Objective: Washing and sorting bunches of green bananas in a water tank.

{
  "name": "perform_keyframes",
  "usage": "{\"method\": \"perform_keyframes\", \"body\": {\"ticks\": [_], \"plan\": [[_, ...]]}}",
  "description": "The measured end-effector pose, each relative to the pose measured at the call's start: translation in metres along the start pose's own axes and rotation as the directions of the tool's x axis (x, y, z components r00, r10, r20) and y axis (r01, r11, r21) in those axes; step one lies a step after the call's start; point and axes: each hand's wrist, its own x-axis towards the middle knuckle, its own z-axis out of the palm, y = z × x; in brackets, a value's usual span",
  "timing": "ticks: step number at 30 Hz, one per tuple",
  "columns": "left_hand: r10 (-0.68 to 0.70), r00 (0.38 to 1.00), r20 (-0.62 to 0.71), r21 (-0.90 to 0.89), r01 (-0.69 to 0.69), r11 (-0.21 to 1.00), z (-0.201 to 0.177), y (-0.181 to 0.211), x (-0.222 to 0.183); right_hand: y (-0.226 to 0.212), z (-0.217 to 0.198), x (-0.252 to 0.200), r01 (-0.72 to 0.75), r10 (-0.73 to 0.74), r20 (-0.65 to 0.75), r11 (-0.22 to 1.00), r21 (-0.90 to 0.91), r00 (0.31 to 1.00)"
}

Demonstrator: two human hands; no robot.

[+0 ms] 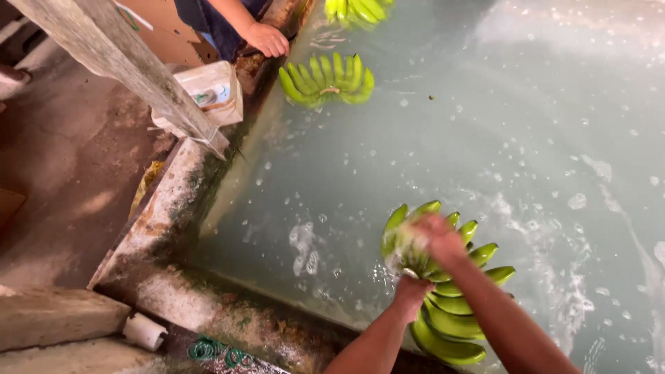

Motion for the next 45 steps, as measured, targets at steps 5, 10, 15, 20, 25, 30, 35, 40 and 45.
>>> {"method": "perform_keyframes", "body": {"ticks": [5, 10, 15, 20, 25, 30, 35, 40, 45], "plan": [[0.017, 1.000, -0.020, 0.125, -0.014, 0.992, 0.014, 0.038, -0.039, -0.043, -0.028, 0.016, -0.396, 0.338, -0.249, 0.885, -0.246, 0.908], [-0.023, 1.000, -0.006, 0.034, 0.023, 0.999, 0.003, 0.019, -0.020, -0.055, 0.002, -0.005, 0.078, -0.075, 0.124, 0.997, -0.018, 0.989], [0.108, 0.994, -0.027, 0.134, -0.104, 0.986, 0.001, -0.001, 0.005, -0.033, -0.027, 0.051, -0.247, 0.240, -0.059, 0.947, -0.206, 0.969], [0.035, 0.998, 0.054, 0.383, -0.053, 0.922, -0.007, -0.033, 0.011, -0.072, -0.005, 0.033, -0.135, 0.224, 0.178, 0.903, -0.407, 0.958], [0.316, 0.946, 0.077, -0.062, -0.312, 0.948, 0.001, 0.028, -0.029, -0.090, -0.022, 0.020, 0.210, -0.153, 0.397, 0.972, -0.104, 0.905], [0.196, 0.980, 0.035, 0.026, -0.197, 0.980, 0.006, 0.036, -0.033, -0.032, -0.027, 0.045, -0.263, 0.283, 0.036, 0.926, -0.270, 0.958], [0.180, 0.984, 0.009, 0.275, -0.175, 0.945, -0.004, -0.004, -0.001, -0.041, -0.004, -0.007, -0.345, 0.377, 0.093, 0.905, -0.249, 0.922], [0.111, 0.983, -0.147, -0.297, -0.151, 0.943, -0.012, -0.034, 0.031, 0.017, -0.038, -0.044, -0.186, 0.296, 0.305, 0.921, -0.341, 0.905], [0.128, 0.981, -0.144, 0.050, -0.122, 0.991, -0.010, -0.020, 0.009, -0.025, -0.028, -0.013, -0.470, 0.562, 0.126, 0.778, -0.418, 0.818]]}}
